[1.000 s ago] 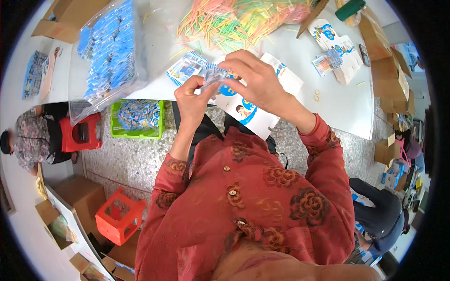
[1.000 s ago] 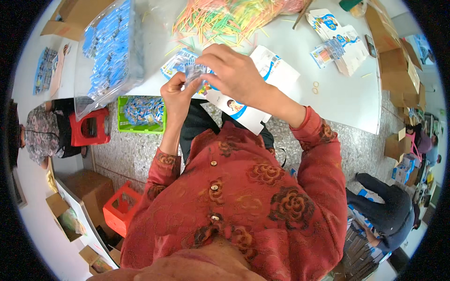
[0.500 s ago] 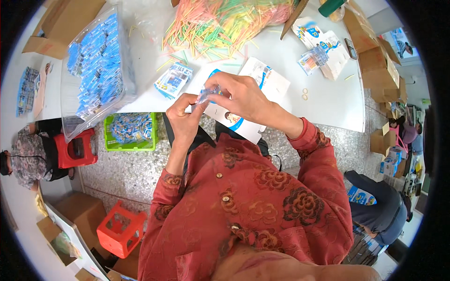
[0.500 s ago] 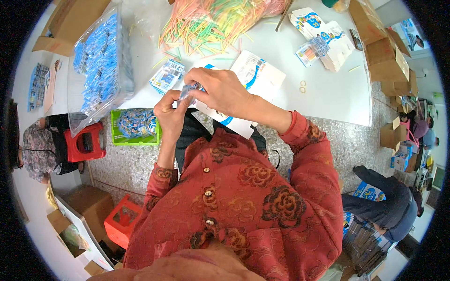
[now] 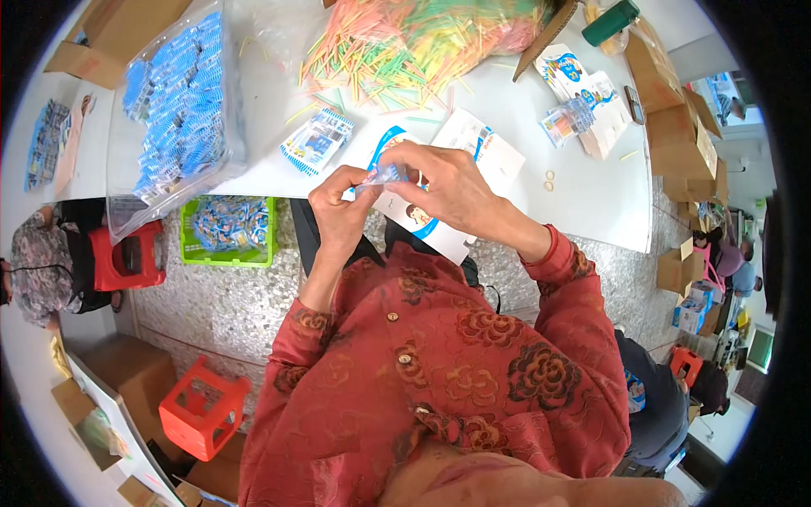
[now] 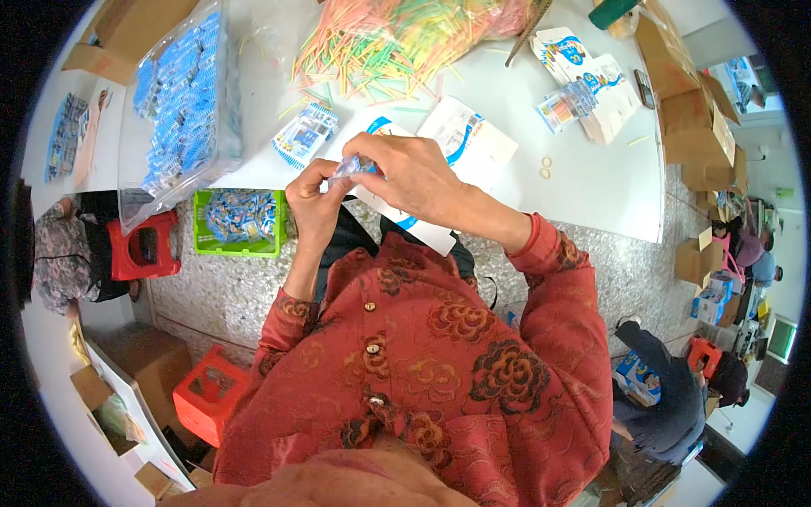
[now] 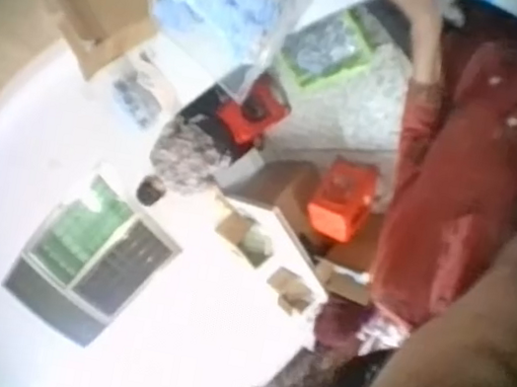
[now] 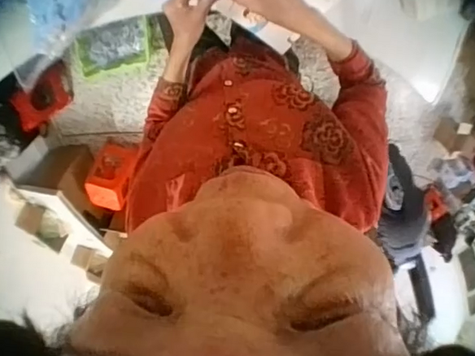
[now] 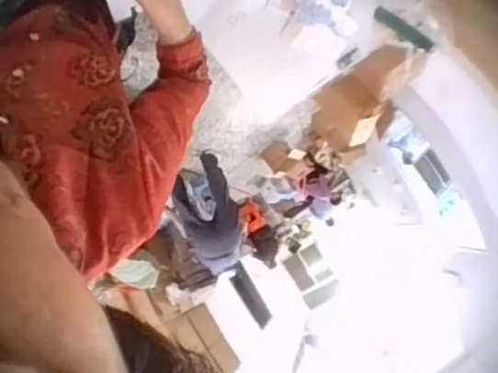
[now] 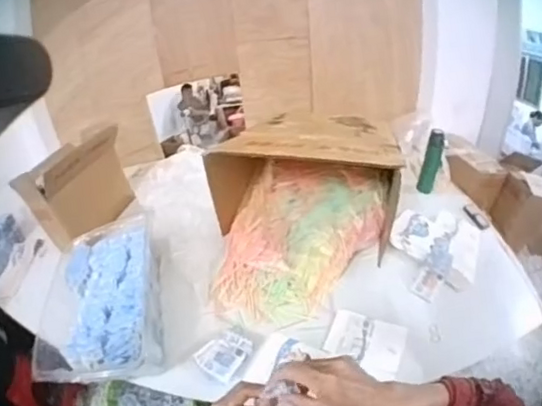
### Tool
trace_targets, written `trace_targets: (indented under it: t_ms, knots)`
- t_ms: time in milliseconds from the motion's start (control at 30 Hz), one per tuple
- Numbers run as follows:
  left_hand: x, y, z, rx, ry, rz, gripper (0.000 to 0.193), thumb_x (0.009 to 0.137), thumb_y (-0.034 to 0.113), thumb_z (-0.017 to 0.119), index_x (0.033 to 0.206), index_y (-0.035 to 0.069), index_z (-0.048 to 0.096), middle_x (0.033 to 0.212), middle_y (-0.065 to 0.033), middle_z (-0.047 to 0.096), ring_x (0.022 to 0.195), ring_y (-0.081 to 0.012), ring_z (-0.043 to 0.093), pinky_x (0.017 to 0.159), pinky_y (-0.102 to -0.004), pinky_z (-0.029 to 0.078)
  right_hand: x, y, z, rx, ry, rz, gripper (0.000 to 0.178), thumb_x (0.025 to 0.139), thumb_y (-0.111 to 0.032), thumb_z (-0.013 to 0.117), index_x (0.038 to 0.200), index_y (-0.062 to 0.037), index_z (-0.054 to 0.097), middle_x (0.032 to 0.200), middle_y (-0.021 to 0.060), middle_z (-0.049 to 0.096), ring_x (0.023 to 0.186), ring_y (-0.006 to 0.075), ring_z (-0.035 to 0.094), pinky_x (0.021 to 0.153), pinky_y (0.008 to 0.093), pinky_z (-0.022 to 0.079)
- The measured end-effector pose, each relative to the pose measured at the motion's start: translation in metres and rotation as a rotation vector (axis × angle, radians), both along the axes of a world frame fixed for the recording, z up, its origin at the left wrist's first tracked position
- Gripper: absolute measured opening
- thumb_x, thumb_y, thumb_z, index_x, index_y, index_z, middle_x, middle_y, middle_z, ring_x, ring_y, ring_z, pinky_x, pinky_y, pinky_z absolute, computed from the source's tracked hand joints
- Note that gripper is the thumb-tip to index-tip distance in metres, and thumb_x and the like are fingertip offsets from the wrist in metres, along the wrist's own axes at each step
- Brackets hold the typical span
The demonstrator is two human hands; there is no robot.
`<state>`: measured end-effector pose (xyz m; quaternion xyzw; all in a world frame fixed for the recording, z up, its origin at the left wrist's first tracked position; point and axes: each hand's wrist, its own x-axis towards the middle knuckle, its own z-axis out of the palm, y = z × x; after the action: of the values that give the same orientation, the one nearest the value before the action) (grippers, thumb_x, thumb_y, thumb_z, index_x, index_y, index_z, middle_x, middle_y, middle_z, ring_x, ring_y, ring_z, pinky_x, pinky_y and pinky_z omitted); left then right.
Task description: Sorting and packing small plastic parts into small plastic bags at a workstation.
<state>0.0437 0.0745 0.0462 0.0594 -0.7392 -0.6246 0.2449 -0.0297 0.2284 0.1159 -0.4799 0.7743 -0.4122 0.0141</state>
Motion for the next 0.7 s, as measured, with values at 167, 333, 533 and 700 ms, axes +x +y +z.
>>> trace_targets:
  t_ms: [167,333,533,700]
  knots:
    - [-0.003,-0.001,0.000,0.023,-0.039,0.004,0.009,0.069,-0.001,0.071,0.073,-0.001,0.063,0.065,-0.0026,0.061,0.059,-0.0066,0.053,0.055,-0.0217,0.042,0.006,0.001,0.006,0.033,-0.123,-0.198,0.020,0.076,-0.007,0.069,0.094,-0.0064,0.059,0.074,0.0067,0.062,0.062,0.0183,0.061,0.052,0.0284,0.047]
    - [-0.003,0.004,0.000,0.002,-0.050,-0.027,0.010,0.070,0.002,0.072,0.073,0.000,0.063,0.064,-0.0018,0.060,0.059,-0.0060,0.052,0.054,-0.0215,0.042,-0.006,0.000,-0.001,0.023,0.071,-0.053,0.012,0.076,-0.006,0.067,0.087,-0.0044,0.062,0.076,0.0078,0.063,0.063,0.0203,0.062,0.053,0.0298,0.048]
    - [-0.002,0.001,0.006,0.009,-0.165,-0.111,0.010,0.072,0.005,0.074,0.074,0.001,0.065,0.064,-0.0023,0.061,0.059,-0.0050,0.053,0.053,-0.0215,0.041,-0.015,-0.006,-0.005,0.005,0.136,-0.088,0.009,0.077,-0.004,0.065,0.086,-0.0037,0.064,0.077,0.0092,0.063,0.066,0.0213,0.062,0.056,0.0302,0.049]
    - [-0.003,-0.008,0.004,0.027,-0.152,-0.041,0.011,0.072,0.006,0.074,0.074,0.000,0.065,0.063,-0.0029,0.062,0.057,-0.0049,0.052,0.051,-0.0216,0.041,-0.023,-0.018,-0.005,-0.089,0.008,0.013,0.008,0.079,-0.007,0.062,0.085,-0.0021,0.062,0.074,0.0085,0.061,0.062,0.0236,0.060,0.053,0.0315,0.047]
